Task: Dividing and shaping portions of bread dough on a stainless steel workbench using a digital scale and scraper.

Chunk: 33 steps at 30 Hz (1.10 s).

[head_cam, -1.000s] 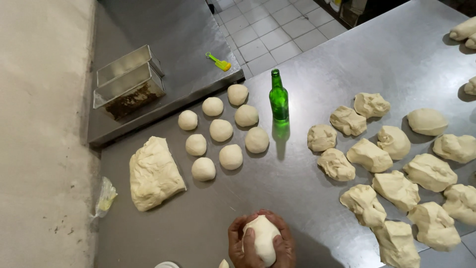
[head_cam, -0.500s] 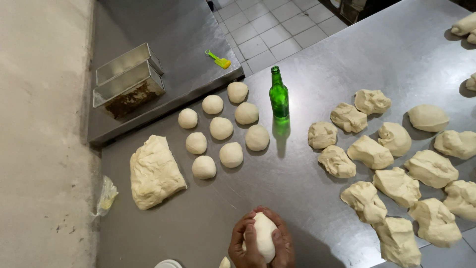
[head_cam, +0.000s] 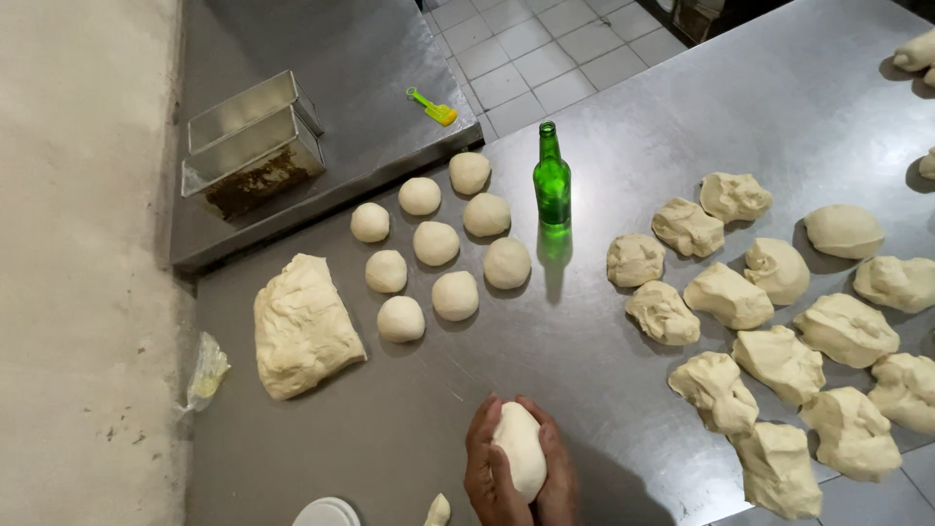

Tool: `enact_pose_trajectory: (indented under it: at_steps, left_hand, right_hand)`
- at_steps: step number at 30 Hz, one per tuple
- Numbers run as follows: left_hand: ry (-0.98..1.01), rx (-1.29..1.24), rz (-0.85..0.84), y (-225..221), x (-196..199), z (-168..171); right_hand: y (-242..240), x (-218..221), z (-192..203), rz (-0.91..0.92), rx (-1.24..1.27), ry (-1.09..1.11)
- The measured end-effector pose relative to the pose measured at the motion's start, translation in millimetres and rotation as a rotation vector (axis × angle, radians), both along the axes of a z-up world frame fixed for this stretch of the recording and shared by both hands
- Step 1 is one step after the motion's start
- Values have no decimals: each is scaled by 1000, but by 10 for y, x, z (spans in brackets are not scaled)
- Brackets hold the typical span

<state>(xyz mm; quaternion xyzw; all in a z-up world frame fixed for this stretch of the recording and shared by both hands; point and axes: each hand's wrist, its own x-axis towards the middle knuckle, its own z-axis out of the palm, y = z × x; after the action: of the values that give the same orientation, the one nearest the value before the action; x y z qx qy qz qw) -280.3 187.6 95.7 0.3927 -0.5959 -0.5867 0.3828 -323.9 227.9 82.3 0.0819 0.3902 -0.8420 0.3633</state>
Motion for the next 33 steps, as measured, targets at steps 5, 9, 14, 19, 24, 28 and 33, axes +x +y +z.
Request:
enact_pose_trajectory:
  at_steps: [5, 9, 14, 19, 24, 28, 33]
  left_hand:
    - [118, -285, -122, 99, 4, 157]
    - [61, -347, -250, -55, 72, 156]
    - [-51, -196, -127, -331, 243, -291]
    - [-458, -21, -46, -556, 457, -430]
    - [-472, 11, -23, -566, 620, -674]
    - [-466, 57, -70, -508, 642, -658]
    - [-229, -147, -92, -548, 1010, -1058]
  right_hand:
    - [-55, -137, -184, 118, -259, -425]
    - [-40, -275, -166, 170, -401, -587]
    - [-21, -665, -27, -50, -267, -418]
    - [77, -1065, 371, -194, -176, 114]
    - [-194, -1378, -5, -256, 262, 944]
    - [-506, -1573, -883, 72, 911, 1584]
    - [-540, -2008, -709, 586, 1017, 1632]
